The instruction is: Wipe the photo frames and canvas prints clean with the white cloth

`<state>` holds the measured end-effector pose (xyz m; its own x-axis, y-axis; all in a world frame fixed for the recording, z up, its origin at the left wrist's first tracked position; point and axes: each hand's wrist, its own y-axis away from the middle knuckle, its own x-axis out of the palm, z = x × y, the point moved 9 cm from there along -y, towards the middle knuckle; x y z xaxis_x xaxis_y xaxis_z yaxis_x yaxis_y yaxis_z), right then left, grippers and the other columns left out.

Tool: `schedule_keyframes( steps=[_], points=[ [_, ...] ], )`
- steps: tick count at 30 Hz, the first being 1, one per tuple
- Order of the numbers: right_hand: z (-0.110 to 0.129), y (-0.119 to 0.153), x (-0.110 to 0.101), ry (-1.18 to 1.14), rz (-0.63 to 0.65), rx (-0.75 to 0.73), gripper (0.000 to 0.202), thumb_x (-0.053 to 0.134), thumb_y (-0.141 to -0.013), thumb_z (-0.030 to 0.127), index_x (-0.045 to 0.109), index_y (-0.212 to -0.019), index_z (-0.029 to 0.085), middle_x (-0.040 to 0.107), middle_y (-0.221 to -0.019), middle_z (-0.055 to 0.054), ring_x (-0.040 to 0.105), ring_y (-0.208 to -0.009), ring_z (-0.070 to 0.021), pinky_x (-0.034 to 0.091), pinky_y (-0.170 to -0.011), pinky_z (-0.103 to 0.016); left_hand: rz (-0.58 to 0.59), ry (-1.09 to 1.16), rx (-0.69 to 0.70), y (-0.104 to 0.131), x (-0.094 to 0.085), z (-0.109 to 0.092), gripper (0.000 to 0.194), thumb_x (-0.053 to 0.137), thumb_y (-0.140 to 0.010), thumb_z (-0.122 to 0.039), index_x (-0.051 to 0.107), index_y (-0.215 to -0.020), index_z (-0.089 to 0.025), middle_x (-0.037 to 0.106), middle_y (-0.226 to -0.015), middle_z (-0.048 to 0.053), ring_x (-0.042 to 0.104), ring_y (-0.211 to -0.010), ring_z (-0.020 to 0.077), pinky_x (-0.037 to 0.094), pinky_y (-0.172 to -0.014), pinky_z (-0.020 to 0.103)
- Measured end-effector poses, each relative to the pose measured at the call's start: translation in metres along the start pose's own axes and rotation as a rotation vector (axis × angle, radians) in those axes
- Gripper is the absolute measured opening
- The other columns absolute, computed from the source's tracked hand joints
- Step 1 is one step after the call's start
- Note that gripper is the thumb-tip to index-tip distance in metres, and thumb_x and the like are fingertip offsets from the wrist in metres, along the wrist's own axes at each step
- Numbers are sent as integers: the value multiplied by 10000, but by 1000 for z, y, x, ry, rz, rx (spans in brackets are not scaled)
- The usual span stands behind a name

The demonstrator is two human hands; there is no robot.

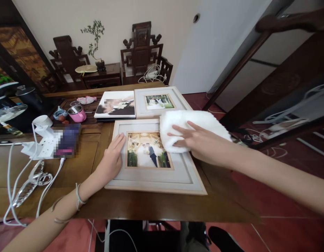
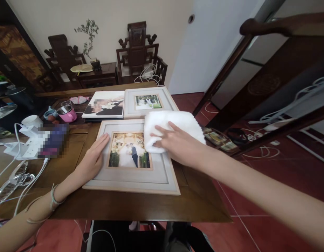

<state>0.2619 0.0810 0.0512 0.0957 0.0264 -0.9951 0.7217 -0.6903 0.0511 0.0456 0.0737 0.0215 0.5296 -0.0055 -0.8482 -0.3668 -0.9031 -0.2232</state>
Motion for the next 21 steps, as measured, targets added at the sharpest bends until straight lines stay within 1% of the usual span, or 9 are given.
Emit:
schedule_keyframes(
  steps=[3,5,7,9,11,15,17,19,21],
  points=[
    [30,29,-1,-136,23,-21,649,430,-525,-28,698,-1059,224,529,-1389,-68,269,-1401,-296,275,-1096,-621,1,-2,-2,0,0,0,681,288,-777,45,362,-1441,-91,324,-1530,157,262,-1435,242,241,-1163,531],
    [47,46,1,-207,62,-44,639,443,-504,-11,706,-1023,254,536,-1384,-43,305,-1385,-309,275,-1098,-621,-4,-5,0,0,0,1,673,298,-778,41,376,-1433,-92,339,-1522,160,273,-1431,246,253,-1160,532],
    [55,56,3,-243,82,-44,623,448,-500,-4,711,-989,277,570,-1350,-24,351,-1363,-313,244,-1114,-618,1,-13,9,0,1,1,664,315,-777,37,396,-1423,-94,364,-1509,162,288,-1425,252,266,-1156,532],
    [51,55,2,-236,64,-16,625,442,-519,-11,707,-1004,282,614,-1297,-28,361,-1359,-301,212,-1129,-609,19,-18,23,-1,2,1,655,328,-774,35,418,-1409,-95,390,-1492,168,309,-1415,259,286,-1147,536],
    [36,43,-1,-185,30,29,642,426,-548,-31,698,-1045,270,634,-1268,-49,347,-1369,-284,214,-1127,-609,37,-20,36,-1,3,1,652,332,-767,38,434,-1398,-92,404,-1482,176,324,-1408,266,305,-1136,544],
    [2,3,-4,3,40,89,668,395,-583,-87,669,-1113,213,575,-1340,-99,346,-1368,-295,285,-1069,-642,36,-22,54,-1,2,1,648,332,-758,44,445,-1387,-68,408,-1473,195,326,-1406,272,316,-1134,540],
    [-8,-12,-5,78,41,100,682,392,-586,-103,648,-1153,180,533,-1381,-116,331,-1373,-311,290,-1050,-657,25,-16,61,-1,1,1,647,336,-764,40,443,-1391,-82,417,-1470,185,329,-1405,264,314,-1138,532],
    [-7,-16,-4,114,26,83,687,392,-582,-109,645,-1164,154,500,-1407,-128,317,-1376,-330,292,-1046,-655,18,-12,66,-1,0,0,642,335,-771,36,443,-1392,-87,426,-1466,179,336,-1402,258,310,-1142,526],
    [4,-8,-2,96,5,48,683,397,-571,-104,662,-1147,150,479,-1423,-126,309,-1378,-344,311,-1043,-639,18,-16,65,-1,0,-1,626,328,-775,33,449,-1382,-56,431,-1459,191,345,-1397,261,306,-1148,516]
  ],
)
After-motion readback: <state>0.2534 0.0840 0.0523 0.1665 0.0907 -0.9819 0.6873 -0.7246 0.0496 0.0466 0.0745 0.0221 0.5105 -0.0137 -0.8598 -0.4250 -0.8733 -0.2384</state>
